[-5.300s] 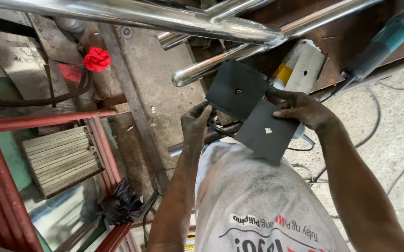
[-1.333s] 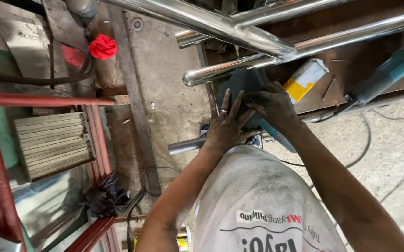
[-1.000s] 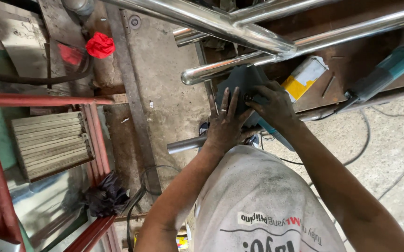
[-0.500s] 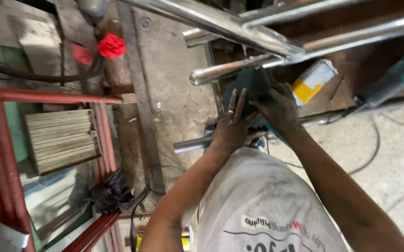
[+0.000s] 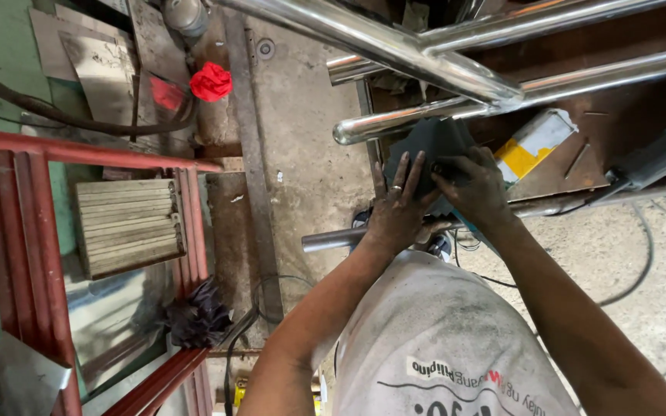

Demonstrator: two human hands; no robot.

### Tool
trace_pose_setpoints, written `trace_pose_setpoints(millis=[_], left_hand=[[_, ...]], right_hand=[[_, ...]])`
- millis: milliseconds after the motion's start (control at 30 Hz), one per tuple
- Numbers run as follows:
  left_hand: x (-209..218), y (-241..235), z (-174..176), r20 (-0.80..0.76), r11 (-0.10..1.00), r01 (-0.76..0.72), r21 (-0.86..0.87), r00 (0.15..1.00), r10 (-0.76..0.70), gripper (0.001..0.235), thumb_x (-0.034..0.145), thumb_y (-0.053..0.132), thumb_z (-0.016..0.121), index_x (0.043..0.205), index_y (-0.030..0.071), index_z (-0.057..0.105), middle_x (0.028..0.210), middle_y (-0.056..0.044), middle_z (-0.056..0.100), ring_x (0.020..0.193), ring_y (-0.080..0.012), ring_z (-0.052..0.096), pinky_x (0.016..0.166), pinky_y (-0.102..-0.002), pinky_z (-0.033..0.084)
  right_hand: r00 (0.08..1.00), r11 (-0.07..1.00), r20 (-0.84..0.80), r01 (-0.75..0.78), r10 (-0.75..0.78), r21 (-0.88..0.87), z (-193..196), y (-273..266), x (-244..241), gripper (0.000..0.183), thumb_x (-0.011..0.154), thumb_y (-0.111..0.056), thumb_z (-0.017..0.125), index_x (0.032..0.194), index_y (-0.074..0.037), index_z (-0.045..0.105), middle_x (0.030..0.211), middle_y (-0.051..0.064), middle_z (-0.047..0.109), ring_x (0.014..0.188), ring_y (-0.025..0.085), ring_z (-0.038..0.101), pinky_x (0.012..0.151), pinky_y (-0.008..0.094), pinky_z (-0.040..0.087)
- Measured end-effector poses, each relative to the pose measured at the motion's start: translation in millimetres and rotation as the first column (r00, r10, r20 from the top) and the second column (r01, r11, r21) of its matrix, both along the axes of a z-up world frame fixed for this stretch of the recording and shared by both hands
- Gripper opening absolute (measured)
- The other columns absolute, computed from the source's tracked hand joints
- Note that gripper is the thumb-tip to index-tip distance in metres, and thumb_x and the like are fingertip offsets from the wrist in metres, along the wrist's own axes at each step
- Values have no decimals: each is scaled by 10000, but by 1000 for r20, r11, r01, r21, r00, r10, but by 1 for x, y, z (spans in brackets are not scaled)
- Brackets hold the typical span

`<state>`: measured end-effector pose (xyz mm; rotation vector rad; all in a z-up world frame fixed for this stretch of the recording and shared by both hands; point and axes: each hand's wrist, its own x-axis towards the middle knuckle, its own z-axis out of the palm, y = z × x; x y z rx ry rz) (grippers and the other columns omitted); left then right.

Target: The recorder is using an angle grinder to polish and buff the joints and surfaces of a stainless steel metal frame.

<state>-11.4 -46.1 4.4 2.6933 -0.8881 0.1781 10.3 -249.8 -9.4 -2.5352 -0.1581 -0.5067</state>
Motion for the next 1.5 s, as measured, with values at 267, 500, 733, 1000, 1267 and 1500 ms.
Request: trace_pose_setpoints(millis=[267, 500, 733, 1000, 1267, 1500], left_hand=[[-2, -2, 1, 7, 1000, -16, -11, 1000, 16, 734, 750, 789, 646, 1364, 387, 620, 1723, -174, 151, 1599, -439, 151, 1194, -826, 176], [1, -1, 4, 25, 1000, -7, 14, 1000, 7, 727, 751, 780, 662, 1344, 361, 646, 1716, -166, 178, 1584, -426, 188, 1195, -820, 129], [1, -4, -12, 21, 999, -15, -43, 1000, 16, 714, 739, 750, 698, 1327, 348, 645, 1717, -169, 164, 1577, -441, 200, 1189, -829, 153], [0, -1, 7, -5, 1000, -2, -26, 1000, 2, 739, 738, 725, 727, 1383, 390, 595, 1718, -169, 159, 1584, -441, 183, 1200, -827, 118], [-2, 0, 15, -17, 999, -8, 42, 1000, 9, 711, 733, 663, 764, 1378, 413, 601, 1720, -167, 156, 1587, -439, 178, 1199, -819, 134], [-1, -1, 6, -20, 1000, -17, 1, 1000, 17, 684, 743, 719, 726, 1336, 395, 622, 1724, -162, 144, 1585, -441, 187, 1194, -822, 138]], right_hand=[[998, 998, 46, -42, 44, -38, 31, 10, -4, 338, 803, -340, 941, 988, -120, 762, 1021, 126, 620, 961, 374, 662, 788, 464, 568], [989, 1000, 146, -9, 8, 7, 51, 13, -8, 336, 690, -309, 954, 873, -150, 722, 963, 93, 590, 916, 342, 635, 764, 438, 558], [967, 997, 244, -80, 73, 17, 69, 20, -9, 213, 743, -230, 920, 891, -122, 810, 950, 141, 597, 921, 348, 628, 808, 380, 554], [969, 998, 238, -62, 66, -26, 45, 8, -2, 209, 727, -234, 890, 851, -112, 773, 940, 154, 578, 868, 372, 631, 773, 446, 543], [974, 999, 227, 9, -2, -31, 24, 4, 4, 388, 754, -371, 1003, 845, -104, 737, 887, 119, 629, 861, 350, 668, 733, 408, 564], [999, 999, 26, 36, -36, -10, 25, 9, 0, 425, 776, -424, 949, 1018, -152, 730, 1042, 101, 626, 974, 361, 674, 772, 475, 587]])
